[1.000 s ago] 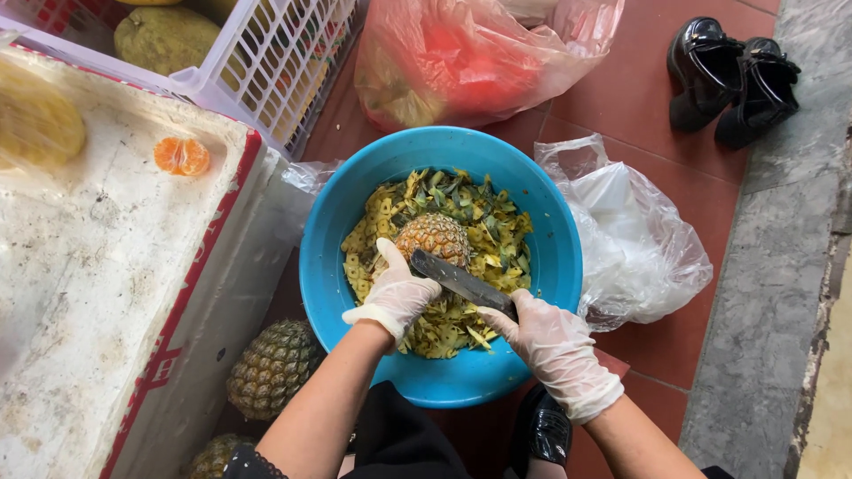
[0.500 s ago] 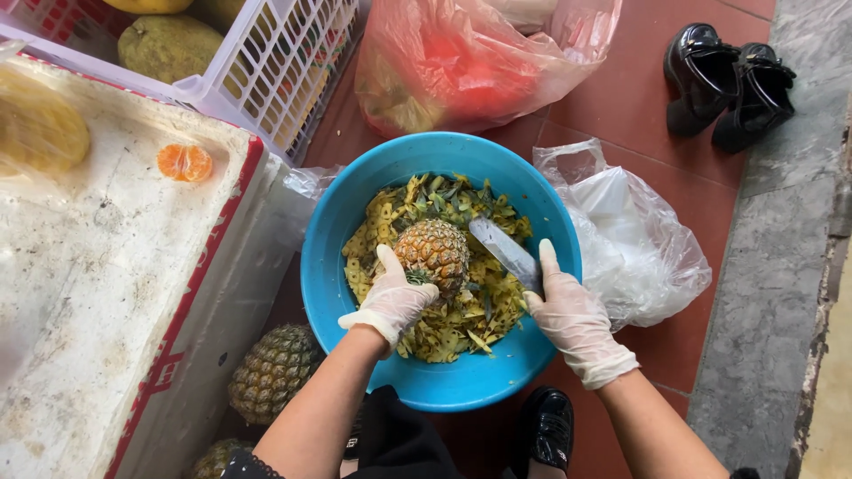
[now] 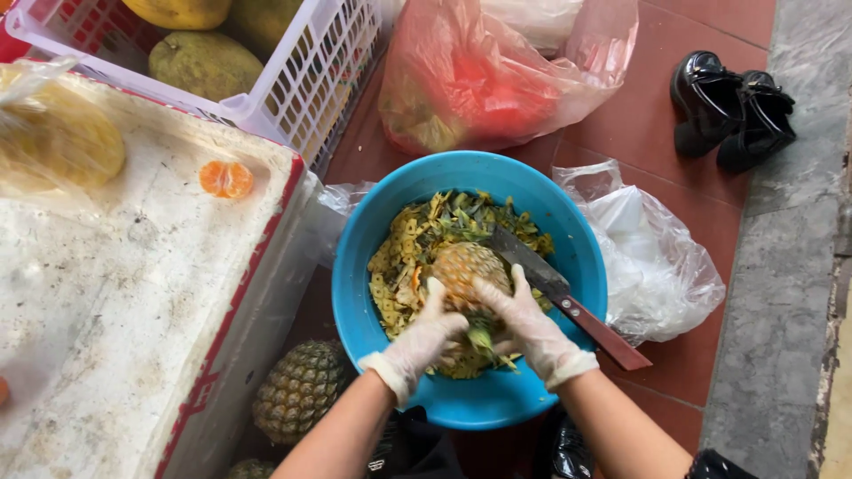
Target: Peeling a pineapple and removing its eyes with a knife over a bowl.
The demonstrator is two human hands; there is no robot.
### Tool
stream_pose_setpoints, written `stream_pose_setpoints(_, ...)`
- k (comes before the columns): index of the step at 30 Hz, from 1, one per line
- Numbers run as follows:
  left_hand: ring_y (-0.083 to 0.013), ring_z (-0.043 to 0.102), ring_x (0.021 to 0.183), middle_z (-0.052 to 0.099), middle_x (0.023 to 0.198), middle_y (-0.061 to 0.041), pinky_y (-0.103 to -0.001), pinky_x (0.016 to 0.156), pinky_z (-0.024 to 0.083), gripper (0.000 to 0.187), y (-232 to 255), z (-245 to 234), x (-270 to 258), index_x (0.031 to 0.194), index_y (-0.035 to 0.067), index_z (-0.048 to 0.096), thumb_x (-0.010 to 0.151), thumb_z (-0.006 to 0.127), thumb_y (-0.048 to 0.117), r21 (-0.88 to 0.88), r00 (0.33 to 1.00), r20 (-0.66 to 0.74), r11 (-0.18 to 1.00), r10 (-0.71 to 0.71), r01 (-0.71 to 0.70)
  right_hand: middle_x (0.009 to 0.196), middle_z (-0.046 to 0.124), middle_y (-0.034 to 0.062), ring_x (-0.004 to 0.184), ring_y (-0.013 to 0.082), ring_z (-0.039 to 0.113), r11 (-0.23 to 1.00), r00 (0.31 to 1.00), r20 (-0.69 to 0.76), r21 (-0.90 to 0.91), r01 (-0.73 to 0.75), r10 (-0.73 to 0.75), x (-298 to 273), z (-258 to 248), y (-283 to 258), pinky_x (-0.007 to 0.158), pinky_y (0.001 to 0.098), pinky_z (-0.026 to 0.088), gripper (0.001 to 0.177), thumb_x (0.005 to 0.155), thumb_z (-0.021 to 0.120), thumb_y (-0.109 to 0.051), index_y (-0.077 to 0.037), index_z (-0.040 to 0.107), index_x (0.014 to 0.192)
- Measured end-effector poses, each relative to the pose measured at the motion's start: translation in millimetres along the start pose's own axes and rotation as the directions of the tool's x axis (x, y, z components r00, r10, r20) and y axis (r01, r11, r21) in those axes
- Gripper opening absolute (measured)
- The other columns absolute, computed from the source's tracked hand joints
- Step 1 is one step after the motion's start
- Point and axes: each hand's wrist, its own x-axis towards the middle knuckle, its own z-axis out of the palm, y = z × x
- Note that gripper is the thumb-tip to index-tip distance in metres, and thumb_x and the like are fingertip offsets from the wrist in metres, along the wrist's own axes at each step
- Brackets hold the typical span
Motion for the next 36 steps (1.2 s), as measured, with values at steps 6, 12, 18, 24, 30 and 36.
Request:
stream_pose_setpoints(6,-0.0157,0.046,0.078,0.014,0.126,-0.012,-0.029,0.074,0.046,0.113,-39,-4,22,0.159,0.012,-0.031,0.083,0.052,0.007,-0.017,0.931,0.324,0.985,0.165,-0.169,0.161,0.050,0.0167,0.135,0.0287,0.059,0.943,0.994,-0.112,0.331,0.028,0.010,8,13,27,0.110,0.0451,0.050,0.127,0.068,0.076,-0.010,-0.029,0.001,0.168)
stream_pose_setpoints(12,-0.0108,0.039,0.063,0.044,0.067,0.000,-0.027,0.059,0.033,0.114,-57,-12,36,0.163,0.026,-0.030,0.087,0.052,0.005,-0.153,0.917,0.347,0.977,0.197,-0.152,0.116,0.070,0.0208,0.065,0.0290,0.060,0.986,0.982,-0.100,0.064,-0.156,0.162,2,8,26,0.044,0.0340,0.036,0.129,0.074,0.081,-0.019,-0.044,-0.004,0.168)
stream_pose_setpoints(18,-0.0080,0.051,0.073,0.065,0.095,-0.006,-0.020,0.064,0.040,0.111,-35,-29,27,0.166,0.022,-0.019,0.091,0.062,0.020,-0.323,0.849,0.430,0.930,0.307,-0.173,0.104,0.070,0.0171,0.066,0.0270,0.060,0.985,0.996,-0.073,0.167,-0.045,0.058,33,-22,33,0.044,0.0292,0.033,0.104,0.068,0.076,-0.016,-0.034,0.032,0.159)
stream_pose_setpoints(24,-0.0224,0.073,0.101,0.079,0.106,-0.010,-0.040,0.095,0.057,0.087,14,-71,-17,0.164,0.017,0.033,0.085,0.063,0.034,-0.274,0.953,0.082,0.926,0.291,-0.260,0.090,0.065,0.0108,0.050,0.0202,0.054,0.949,0.980,0.014,0.246,-0.197,0.200,28,-79,8,0.030,0.0171,0.015,0.067,0.081,0.067,-0.023,-0.028,0.062,0.148)
stream_pose_setpoints(30,-0.0281,0.063,0.082,0.069,0.088,-0.023,-0.036,0.074,0.047,0.042,16,-105,-21,0.124,-0.001,0.082,0.087,0.067,0.014,-0.280,0.971,-0.229,0.950,0.071,-0.135,0.062,0.045,0.0047,0.032,0.0094,0.029,0.938,0.979,0.125,0.289,-0.191,0.160,21,-127,-28,0.027,0.0198,0.003,0.069,0.080,0.061,-0.022,-0.019,0.063,0.149)
stream_pose_setpoints(36,-0.0370,0.066,0.109,0.077,0.128,-0.027,-0.049,0.098,0.048,0.088,14,-157,32,0.166,0.038,0.046,0.090,0.062,-0.003,-0.127,0.944,-0.263,0.977,-0.199,0.171,0.091,0.055,0.0179,0.045,0.0208,0.033,0.909,0.972,-0.206,0.415,-0.017,0.112,-42,-267,-111,0.031,0.0221,0.004,0.055,0.089,0.051,-0.016,-0.015,0.065,0.143)
